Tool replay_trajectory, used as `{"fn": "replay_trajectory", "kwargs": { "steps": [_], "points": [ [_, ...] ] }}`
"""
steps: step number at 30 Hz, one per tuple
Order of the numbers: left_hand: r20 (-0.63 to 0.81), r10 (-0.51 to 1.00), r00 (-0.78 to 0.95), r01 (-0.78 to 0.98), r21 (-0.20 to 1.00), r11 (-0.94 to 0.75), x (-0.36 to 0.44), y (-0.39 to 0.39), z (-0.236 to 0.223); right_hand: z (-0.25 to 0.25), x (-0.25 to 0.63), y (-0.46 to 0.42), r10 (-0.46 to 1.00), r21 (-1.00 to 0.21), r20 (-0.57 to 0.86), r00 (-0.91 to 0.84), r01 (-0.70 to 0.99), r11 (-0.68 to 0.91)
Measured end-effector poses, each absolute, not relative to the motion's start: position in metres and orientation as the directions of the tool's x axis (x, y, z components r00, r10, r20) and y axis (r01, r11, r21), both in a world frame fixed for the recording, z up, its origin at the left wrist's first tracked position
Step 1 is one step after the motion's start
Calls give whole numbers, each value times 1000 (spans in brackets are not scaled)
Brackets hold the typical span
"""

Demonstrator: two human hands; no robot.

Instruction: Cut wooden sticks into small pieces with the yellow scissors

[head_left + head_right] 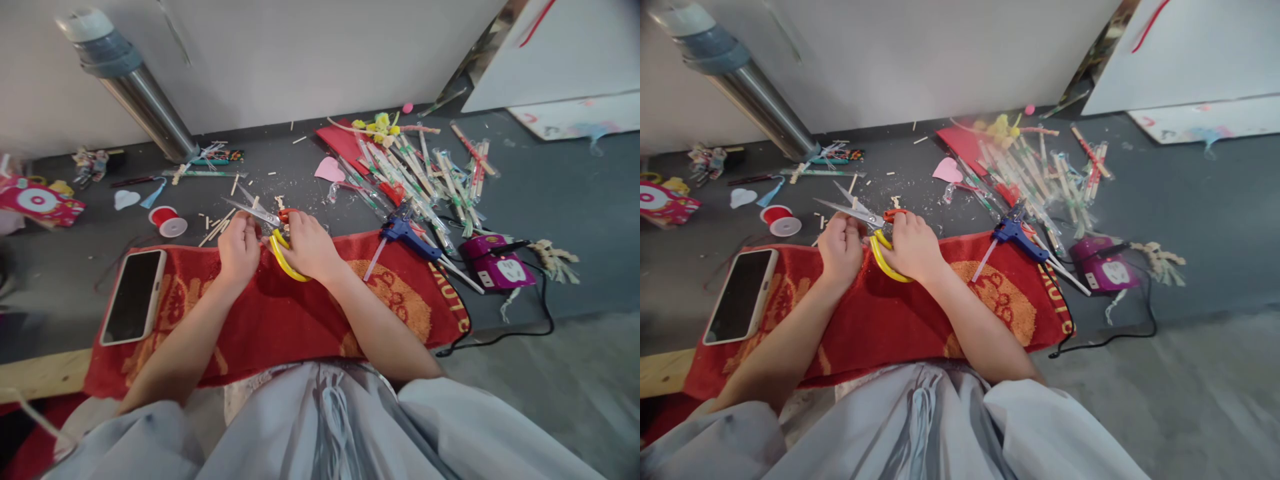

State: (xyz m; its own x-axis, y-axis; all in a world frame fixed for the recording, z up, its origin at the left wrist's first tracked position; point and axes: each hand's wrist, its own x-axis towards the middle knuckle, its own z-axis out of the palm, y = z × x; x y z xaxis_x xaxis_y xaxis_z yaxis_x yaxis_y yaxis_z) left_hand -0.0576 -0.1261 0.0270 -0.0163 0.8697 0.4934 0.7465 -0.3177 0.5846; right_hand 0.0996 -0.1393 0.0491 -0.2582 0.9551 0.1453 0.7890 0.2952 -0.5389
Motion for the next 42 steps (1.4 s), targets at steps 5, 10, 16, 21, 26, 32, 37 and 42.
{"fn": "replay_trajectory", "kwargs": {
  "steps": [5,10,16,21,26,32,37,42],
  "points": [
    [518,855,-38,805,523,-281,-60,-126,28,49,103,-138,957,-550,140,-253,784,288],
    [520,854,0,808,503,-306,-63,-124,23,50,104,-136,962,-528,137,-237,804,273],
    [538,843,22,810,484,-330,-64,-125,23,51,105,-136,964,-513,124,-237,816,266],
    [546,837,37,804,481,-349,-63,-125,26,51,106,-136,963,-512,117,-243,816,268],
    [558,827,59,801,468,-373,-63,-125,27,50,107,-136,961,-511,124,-246,814,275],
    [561,820,109,801,438,-407,-64,-122,29,50,109,-136,960,-503,109,-257,819,276],
    [563,816,128,818,406,-408,-66,-122,30,50,109,-136,958,-495,121,-262,820,287],
    [561,817,134,825,394,-405,-67,-122,30,50,109,-135,957,-503,116,-264,815,286]
  ]
}}
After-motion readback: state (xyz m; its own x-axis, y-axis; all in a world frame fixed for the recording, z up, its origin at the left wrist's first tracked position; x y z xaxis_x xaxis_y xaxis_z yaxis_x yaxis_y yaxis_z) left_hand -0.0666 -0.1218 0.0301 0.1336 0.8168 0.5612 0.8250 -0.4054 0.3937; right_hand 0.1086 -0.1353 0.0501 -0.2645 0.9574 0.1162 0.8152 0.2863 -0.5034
